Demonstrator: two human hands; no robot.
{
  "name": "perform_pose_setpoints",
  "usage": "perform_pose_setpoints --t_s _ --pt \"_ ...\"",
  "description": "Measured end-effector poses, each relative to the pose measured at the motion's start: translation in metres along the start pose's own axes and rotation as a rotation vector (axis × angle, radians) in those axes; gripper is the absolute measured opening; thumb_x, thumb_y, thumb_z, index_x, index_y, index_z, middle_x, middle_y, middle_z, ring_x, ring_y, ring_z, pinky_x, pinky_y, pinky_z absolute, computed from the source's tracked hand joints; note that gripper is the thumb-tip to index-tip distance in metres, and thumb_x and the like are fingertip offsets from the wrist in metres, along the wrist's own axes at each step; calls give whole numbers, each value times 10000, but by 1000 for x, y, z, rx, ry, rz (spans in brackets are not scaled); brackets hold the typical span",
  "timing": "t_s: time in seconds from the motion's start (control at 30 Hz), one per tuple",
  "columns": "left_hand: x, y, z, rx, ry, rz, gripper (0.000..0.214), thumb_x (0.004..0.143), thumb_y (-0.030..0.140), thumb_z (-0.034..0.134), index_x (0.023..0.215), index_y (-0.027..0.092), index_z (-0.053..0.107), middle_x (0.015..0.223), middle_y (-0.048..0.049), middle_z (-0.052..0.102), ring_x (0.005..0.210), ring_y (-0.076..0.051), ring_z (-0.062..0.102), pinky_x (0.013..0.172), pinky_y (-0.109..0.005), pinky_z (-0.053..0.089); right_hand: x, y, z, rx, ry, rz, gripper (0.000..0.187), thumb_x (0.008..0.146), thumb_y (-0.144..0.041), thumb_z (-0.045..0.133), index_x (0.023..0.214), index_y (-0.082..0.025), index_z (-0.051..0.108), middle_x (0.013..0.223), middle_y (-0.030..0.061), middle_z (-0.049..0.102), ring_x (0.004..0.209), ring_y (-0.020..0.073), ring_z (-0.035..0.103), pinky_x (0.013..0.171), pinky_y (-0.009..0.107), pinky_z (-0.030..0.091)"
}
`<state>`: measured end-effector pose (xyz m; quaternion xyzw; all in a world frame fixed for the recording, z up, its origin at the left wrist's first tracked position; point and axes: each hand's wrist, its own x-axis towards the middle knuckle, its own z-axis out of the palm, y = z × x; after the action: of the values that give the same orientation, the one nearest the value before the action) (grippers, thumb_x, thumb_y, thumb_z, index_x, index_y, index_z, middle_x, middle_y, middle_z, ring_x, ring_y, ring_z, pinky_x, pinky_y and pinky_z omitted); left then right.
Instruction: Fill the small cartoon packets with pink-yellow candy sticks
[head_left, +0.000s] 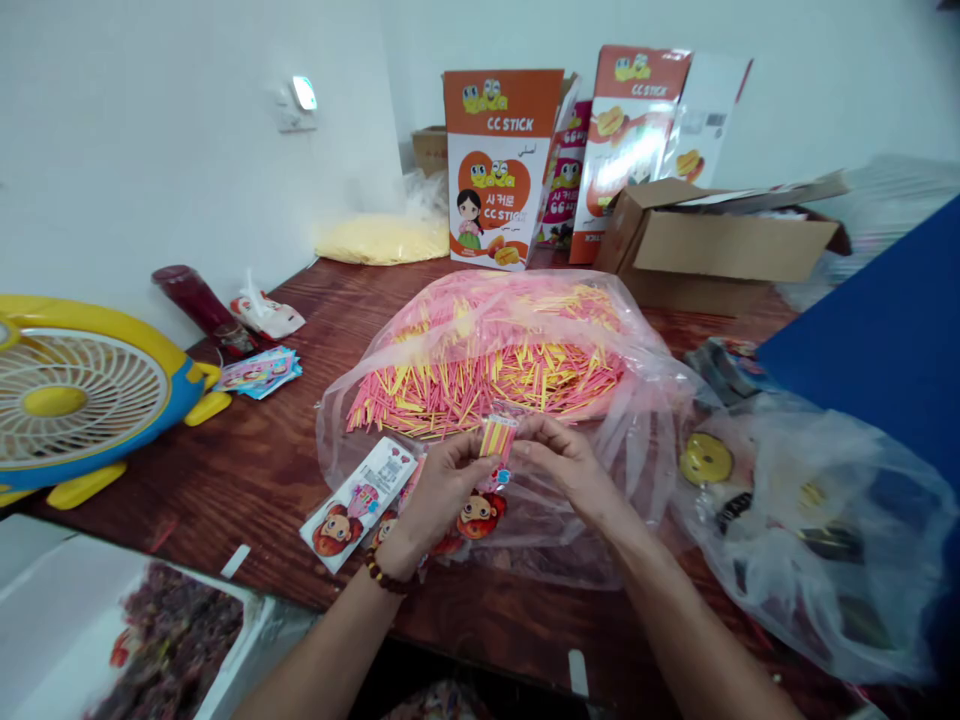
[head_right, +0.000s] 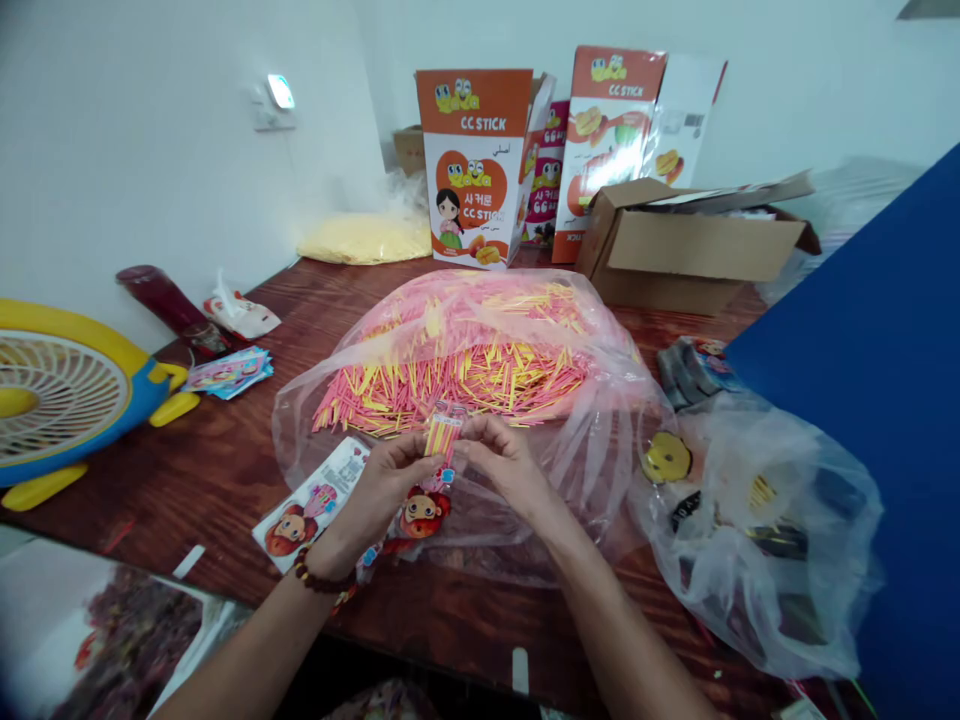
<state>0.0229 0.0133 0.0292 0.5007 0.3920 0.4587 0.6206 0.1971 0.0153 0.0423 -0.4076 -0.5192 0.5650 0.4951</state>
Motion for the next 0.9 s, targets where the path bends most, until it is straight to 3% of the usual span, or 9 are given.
perform_pose_setpoints --t_s 0.1,0.3,0.5,0.57,0.63,0.73,0.8,0.9 --pt "0 -2 0 42 -2 52 165 811 294 706 895 161 753 845 -15 718 802 -153 615 788 -260 469 1 9 4 -52 -26 10 233 744 -399 757 778 -202 639 719 -30 605 663 122 544 658 260 456" --pt "-5 -10 -6 -31 -47 6 307 769 260 748 1066 183 740 990 -36 745 873 -164 642 799 -256 480 1 21 8 -79 30 -9 190 762 -367 718 740 -188 657 692 -22 595 659 123 506 643 258 428" --pt "-7 -15 -6 54 -21 -26 216 755 237 728 955 155 739 879 -37 742 782 -170 654 740 -274 505 0 20 8 -143 21 12 211 741 -388 741 757 -191 666 742 -12 633 702 140 537 677 273 455" --pt "-9 -9 -17 107 -6 -22 241 757 260 726 976 158 725 832 -30 739 757 -176 664 732 -286 518 0 17 4 -175 41 13 206 731 -389 747 766 -195 684 766 -1 657 725 154 559 696 288 470" --pt "-15 -3 -39 173 93 18 258 789 288 702 1015 163 701 833 -33 741 767 -179 675 756 -298 523 0 16 -2 -185 113 3 201 719 -392 754 771 -207 694 767 4 666 716 159 565 686 294 478" --pt "-37 0 -79 512 306 98 216 866 323 631 1017 180 690 956 -61 737 860 -195 670 808 -320 504 -1 21 -10 -180 191 42 228 712 -428 750 759 -214 687 721 4 648 635 144 527 589 272 449" --pt "-59 -7 -97 822 295 81 191 886 324 618 995 191 699 972 -74 733 869 -213 650 827 -355 485 -3 27 -10 -160 180 99 262 704 -450 749 777 -206 687 709 0 634 603 130 504 546 254 419" --pt "-88 -25 -101 1135 189 133 238 889 359 637 1063 204 685 1017 -87 705 996 -265 585 915 -430 442 -6 35 -3 -139 144 156 286 701 -464 749 739 -193 667 647 -18 586 557 107 455 510 235 372"
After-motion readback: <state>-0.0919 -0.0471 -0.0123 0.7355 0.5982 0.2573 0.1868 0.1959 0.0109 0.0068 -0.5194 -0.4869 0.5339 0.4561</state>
